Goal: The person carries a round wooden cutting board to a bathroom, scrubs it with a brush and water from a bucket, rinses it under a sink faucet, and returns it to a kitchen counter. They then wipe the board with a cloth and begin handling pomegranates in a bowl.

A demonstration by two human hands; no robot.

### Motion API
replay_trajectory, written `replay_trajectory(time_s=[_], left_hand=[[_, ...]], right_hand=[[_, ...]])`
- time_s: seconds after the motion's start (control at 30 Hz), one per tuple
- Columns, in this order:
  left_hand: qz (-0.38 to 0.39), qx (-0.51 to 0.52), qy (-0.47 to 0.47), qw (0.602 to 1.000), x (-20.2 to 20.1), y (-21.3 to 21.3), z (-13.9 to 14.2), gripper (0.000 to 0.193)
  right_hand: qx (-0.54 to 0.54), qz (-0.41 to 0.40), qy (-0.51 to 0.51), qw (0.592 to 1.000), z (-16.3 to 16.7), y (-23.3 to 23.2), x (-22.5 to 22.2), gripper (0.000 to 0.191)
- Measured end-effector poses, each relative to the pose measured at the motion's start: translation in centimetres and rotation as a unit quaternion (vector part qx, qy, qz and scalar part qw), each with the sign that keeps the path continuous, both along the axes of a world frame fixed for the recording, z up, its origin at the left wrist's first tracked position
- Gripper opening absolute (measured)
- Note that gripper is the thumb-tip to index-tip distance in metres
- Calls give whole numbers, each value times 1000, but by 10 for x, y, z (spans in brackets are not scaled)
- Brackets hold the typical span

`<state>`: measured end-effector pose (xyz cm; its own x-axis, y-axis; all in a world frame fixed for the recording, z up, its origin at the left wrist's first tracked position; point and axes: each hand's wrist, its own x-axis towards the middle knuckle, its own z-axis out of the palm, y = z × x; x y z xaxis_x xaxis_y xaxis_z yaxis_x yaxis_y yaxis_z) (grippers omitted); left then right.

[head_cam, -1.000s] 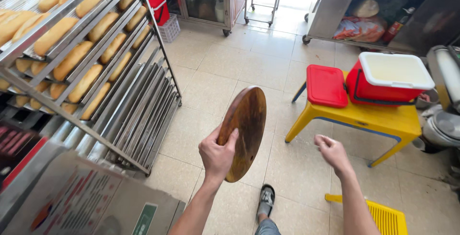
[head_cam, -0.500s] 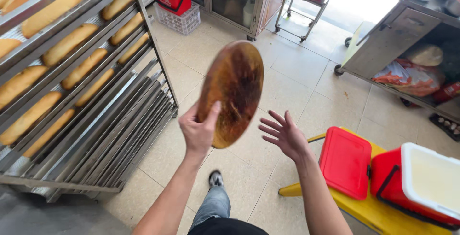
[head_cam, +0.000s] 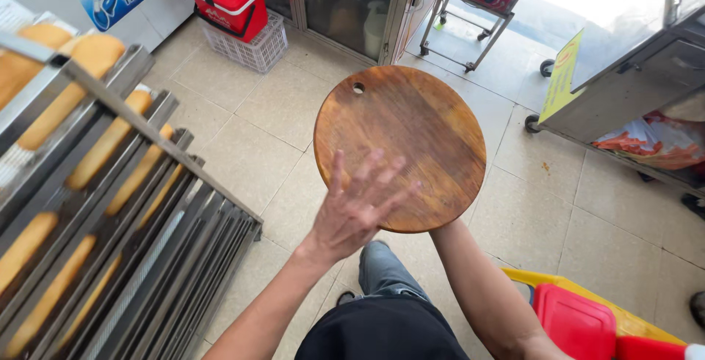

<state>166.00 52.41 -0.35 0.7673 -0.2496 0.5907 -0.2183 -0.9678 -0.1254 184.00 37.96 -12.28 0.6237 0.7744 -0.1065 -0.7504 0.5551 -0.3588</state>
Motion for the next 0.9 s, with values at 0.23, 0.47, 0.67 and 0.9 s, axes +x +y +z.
replay_trajectory(time_s=[0.23,0.47,0.67,0.9], left_hand=[[169,-151,139,964,175,157,-10,101],[90,-167,180,965,331,243,-26,88],[56,-141,52,987,454,352,-55,71],[-25,-259,8,966,592,481,-42,72]], right_hand=[[19,24,-2,1000,-19,119,203,68],[16,74,4,997,-9,249,356,67],[11,95,-6,995,-15,358,474,67],[-33,63,-5,997,-9,474,609,67]])
